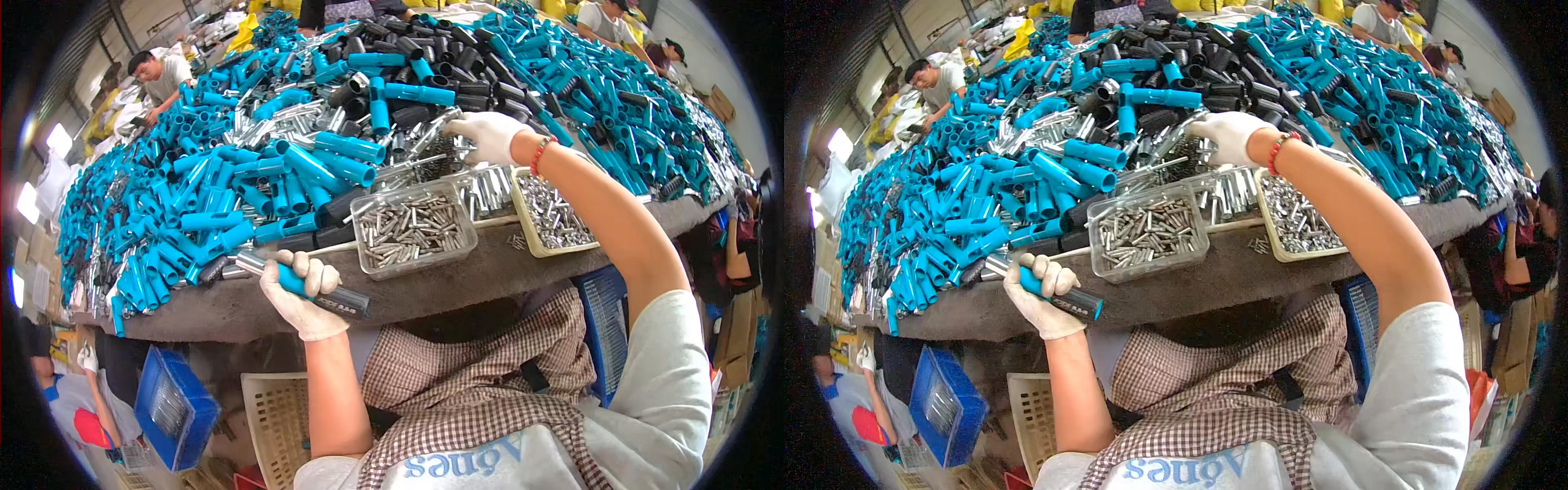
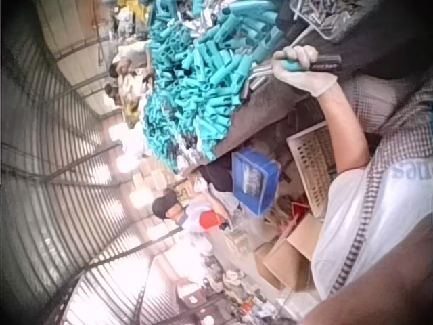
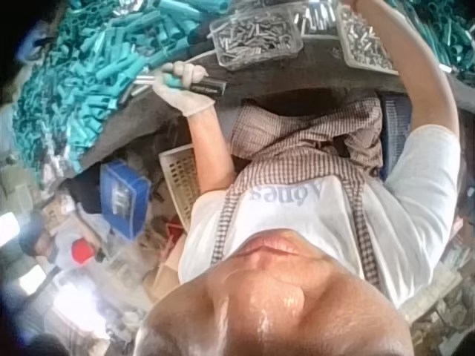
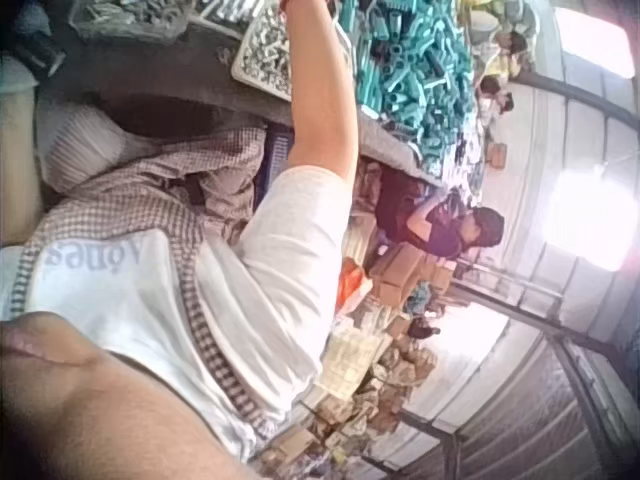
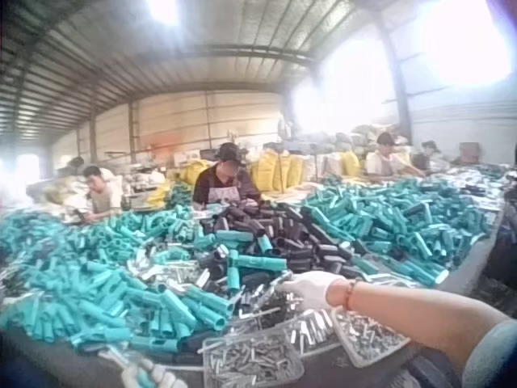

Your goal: The person assembles tool components by inserting metal shafts and springs into plastic housings, fitting small metal pins into slots, and attaching handles by hand.

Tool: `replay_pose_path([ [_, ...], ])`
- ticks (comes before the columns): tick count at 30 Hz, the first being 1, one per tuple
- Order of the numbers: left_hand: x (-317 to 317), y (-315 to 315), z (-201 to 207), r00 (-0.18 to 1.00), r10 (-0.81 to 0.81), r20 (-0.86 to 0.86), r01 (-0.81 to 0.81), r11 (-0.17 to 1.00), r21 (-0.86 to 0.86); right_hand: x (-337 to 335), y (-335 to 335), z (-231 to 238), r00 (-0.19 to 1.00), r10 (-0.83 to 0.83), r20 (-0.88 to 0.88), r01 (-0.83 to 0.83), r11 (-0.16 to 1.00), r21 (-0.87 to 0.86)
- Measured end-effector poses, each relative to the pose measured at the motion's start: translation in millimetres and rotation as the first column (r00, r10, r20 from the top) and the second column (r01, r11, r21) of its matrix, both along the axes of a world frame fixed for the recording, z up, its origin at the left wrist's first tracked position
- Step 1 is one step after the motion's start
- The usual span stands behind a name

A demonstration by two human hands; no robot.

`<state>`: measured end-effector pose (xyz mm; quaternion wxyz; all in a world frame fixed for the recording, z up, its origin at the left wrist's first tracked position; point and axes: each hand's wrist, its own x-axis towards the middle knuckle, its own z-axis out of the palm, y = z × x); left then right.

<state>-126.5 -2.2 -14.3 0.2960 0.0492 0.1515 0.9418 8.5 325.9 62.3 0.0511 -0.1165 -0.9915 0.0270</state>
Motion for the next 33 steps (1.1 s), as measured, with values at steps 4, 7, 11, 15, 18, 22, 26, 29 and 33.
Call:
replay_pose_path([
  [4,-2.0,0.4,0.8,0.999,-0.035,0.039,0.034,0.999,0.037,-1.5,1.1,2.8,0.999,0.033,0.042,-0.039,0.988,0.151],
  [7,0.1,1.4,1.8,1.000,-0.002,0.024,0.002,1.000,0.007,5.3,-5.4,6.4,0.994,0.052,0.098,-0.060,0.994,0.086],
  [11,4.6,2.1,7.3,0.998,0.034,0.055,-0.033,0.999,-0.022,7.8,-7.2,3.4,0.996,0.028,0.080,-0.035,0.996,0.078],
  [15,2.3,2.4,4.4,0.998,0.003,0.069,-0.004,1.000,0.008,11.1,-2.6,0.2,1.000,0.013,0.025,-0.016,0.991,0.129],
  [18,-1.6,1.6,-0.2,0.998,-0.041,0.041,0.039,0.998,0.056,18.8,5.5,6.3,0.998,-0.062,0.033,0.060,0.996,0.065],
  [22,0.9,2.0,3.9,0.999,-0.021,0.041,0.020,0.999,0.028,29.0,8.8,22.1,0.967,-0.241,-0.084,0.224,0.959,-0.172],
  [26,-1.8,-0.2,-1.9,1.000,-0.005,0.014,0.005,1.000,0.015,31.8,2.0,18.8,0.960,-0.278,-0.021,0.275,0.957,-0.091],
  [29,-1.1,1.7,-0.6,1.000,-0.025,0.002,0.025,0.999,0.037,31.4,11.9,3.2,0.953,-0.300,-0.052,0.285,0.940,-0.187],
  [33,-0.8,10.4,1.3,0.996,-0.087,-0.026,0.088,0.995,0.044,41.7,7.8,0.4,0.949,-0.159,-0.272,0.173,0.984,0.031],
])
